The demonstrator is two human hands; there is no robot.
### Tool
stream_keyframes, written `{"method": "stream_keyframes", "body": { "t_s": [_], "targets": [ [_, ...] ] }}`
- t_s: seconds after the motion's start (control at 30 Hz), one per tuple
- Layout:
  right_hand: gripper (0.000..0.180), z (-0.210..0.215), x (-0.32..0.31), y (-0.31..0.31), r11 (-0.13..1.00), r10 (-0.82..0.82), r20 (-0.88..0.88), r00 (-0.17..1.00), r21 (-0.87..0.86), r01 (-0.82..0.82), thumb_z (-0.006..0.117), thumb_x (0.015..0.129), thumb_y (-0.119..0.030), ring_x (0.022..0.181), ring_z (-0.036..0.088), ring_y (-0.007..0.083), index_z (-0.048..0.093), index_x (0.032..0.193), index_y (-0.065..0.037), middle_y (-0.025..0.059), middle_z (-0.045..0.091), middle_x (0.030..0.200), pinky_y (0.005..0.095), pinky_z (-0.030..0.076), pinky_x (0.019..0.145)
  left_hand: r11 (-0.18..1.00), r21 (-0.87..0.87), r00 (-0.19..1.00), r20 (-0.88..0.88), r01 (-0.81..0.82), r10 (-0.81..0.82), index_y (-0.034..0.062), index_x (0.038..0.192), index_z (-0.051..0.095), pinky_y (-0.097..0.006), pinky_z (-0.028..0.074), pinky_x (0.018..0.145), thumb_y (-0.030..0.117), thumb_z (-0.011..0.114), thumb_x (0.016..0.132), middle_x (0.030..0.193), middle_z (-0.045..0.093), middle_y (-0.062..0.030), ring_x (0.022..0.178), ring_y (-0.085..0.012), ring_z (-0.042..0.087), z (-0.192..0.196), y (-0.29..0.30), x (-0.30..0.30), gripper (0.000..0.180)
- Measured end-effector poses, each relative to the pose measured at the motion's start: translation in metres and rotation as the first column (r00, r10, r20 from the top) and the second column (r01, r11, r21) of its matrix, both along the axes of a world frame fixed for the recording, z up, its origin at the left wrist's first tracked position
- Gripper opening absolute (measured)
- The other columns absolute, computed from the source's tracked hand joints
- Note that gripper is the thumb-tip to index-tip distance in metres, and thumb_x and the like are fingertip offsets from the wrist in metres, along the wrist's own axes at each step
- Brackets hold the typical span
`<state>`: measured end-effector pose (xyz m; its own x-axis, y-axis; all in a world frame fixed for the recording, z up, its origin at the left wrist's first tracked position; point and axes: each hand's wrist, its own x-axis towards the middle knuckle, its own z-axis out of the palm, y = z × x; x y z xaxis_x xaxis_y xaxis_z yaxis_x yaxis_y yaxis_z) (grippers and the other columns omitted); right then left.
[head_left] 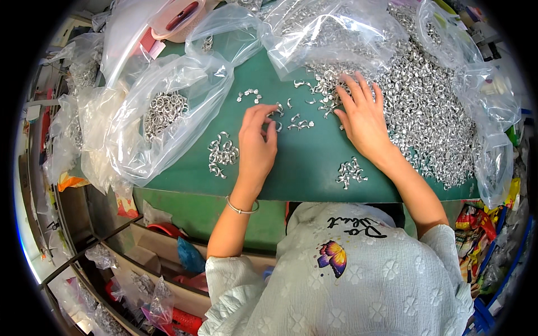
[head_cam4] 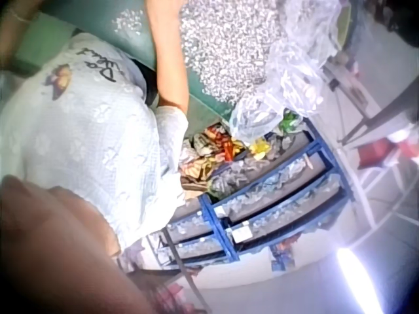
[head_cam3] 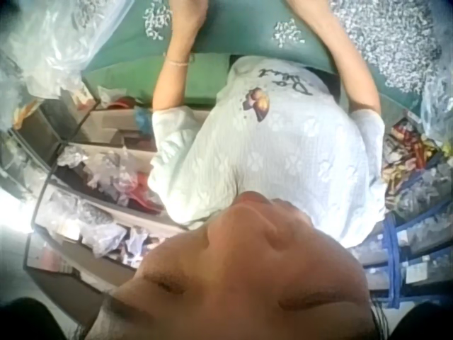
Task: The person sorts small silver-colored metal components on a green table by hand, picking them from a large pile and arranging them.
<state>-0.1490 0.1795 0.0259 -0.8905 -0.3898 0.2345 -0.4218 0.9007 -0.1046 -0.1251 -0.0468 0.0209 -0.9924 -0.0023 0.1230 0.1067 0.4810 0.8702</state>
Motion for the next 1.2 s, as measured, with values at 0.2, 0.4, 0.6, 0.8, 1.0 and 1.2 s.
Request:
{"method": "stream_keyframes", "body": {
  "t_s": [0.2,0.4,0.6,0.8,1.0,1.2],
  "targets": [
    [0.039,-0.001,0.008,-0.015,0.949,0.289,0.043,0.956,-0.147,-0.280,0.061,0.084,-0.009,0.135,0.037,0.0315,0.057,0.123,-0.004,0.0119,0.048,0.136,0.0519,0.028,0.109,0.943,-0.324,0.982,-0.139,0.074,-0.125,0.0022,0.110,0.062,-0.039,0.044,0.090,-0.005,0.065,0.080,0.113,0.055,-0.0139,0.103,-0.0320,0.053,-0.007,0.002,0.009,0.031],
    [0.024,-0.003,0.004,-0.016,0.935,0.196,-0.061,0.979,-0.288,-0.206,0.060,0.078,-0.003,0.102,0.052,0.0260,0.066,0.101,-0.003,0.0075,0.058,0.103,0.0399,0.038,0.090,0.955,-0.295,0.991,-0.130,-0.012,-0.028,-0.0013,0.106,0.061,-0.038,0.045,0.086,-0.004,0.065,0.080,0.109,0.056,-0.0135,0.099,-0.0328,0.054,-0.008,-0.001,0.019,0.026],
    [0.016,-0.014,0.008,-0.019,0.952,0.255,-0.051,0.966,-0.164,-0.260,0.064,0.078,-0.008,0.102,0.051,0.0237,0.065,0.094,-0.005,0.0069,0.056,0.102,0.0387,0.037,0.091,0.946,-0.320,0.990,-0.106,0.055,-0.093,-0.0009,0.105,0.062,-0.039,0.045,0.085,-0.003,0.065,0.080,0.106,0.057,-0.0136,0.098,-0.0328,0.054,-0.011,-0.001,0.021,0.025],
    [0.028,-0.009,0.004,-0.024,0.926,0.283,-0.027,0.959,-0.252,-0.281,0.067,0.079,-0.009,0.107,0.051,0.0249,0.064,0.106,-0.004,0.0080,0.057,0.109,0.0395,0.037,0.092,0.940,-0.334,0.971,-0.191,0.072,-0.142,0.0031,0.100,0.063,-0.039,0.043,0.081,0.001,0.070,0.078,0.103,0.057,-0.0104,0.095,-0.0299,0.054,-0.012,0.013,0.017,0.023],
    [0.032,-0.017,0.008,-0.023,0.890,0.440,-0.006,0.898,-0.133,-0.437,0.059,0.078,-0.009,0.109,0.051,0.0250,0.064,0.110,-0.003,0.0080,0.059,0.111,0.0372,0.039,0.091,0.884,-0.464,0.967,-0.245,-0.056,-0.068,0.0038,0.093,0.061,-0.038,0.038,0.075,0.003,0.070,0.078,0.097,0.055,-0.0088,0.091,-0.0277,0.053,-0.021,-0.001,0.008,0.018],
    [0.029,-0.003,0.002,-0.010,0.839,0.523,0.125,0.843,-0.249,-0.483,0.060,0.083,-0.009,0.114,0.052,0.0270,0.064,0.111,-0.001,0.0091,0.060,0.117,0.0388,0.041,0.094,0.928,-0.372,0.975,-0.212,-0.023,-0.061,0.0025,0.108,0.059,-0.039,0.041,0.084,-0.001,0.065,0.081,0.108,0.056,-0.0125,0.100,-0.0313,0.053,-0.007,0.006,0.020,0.028]
  ]
}}
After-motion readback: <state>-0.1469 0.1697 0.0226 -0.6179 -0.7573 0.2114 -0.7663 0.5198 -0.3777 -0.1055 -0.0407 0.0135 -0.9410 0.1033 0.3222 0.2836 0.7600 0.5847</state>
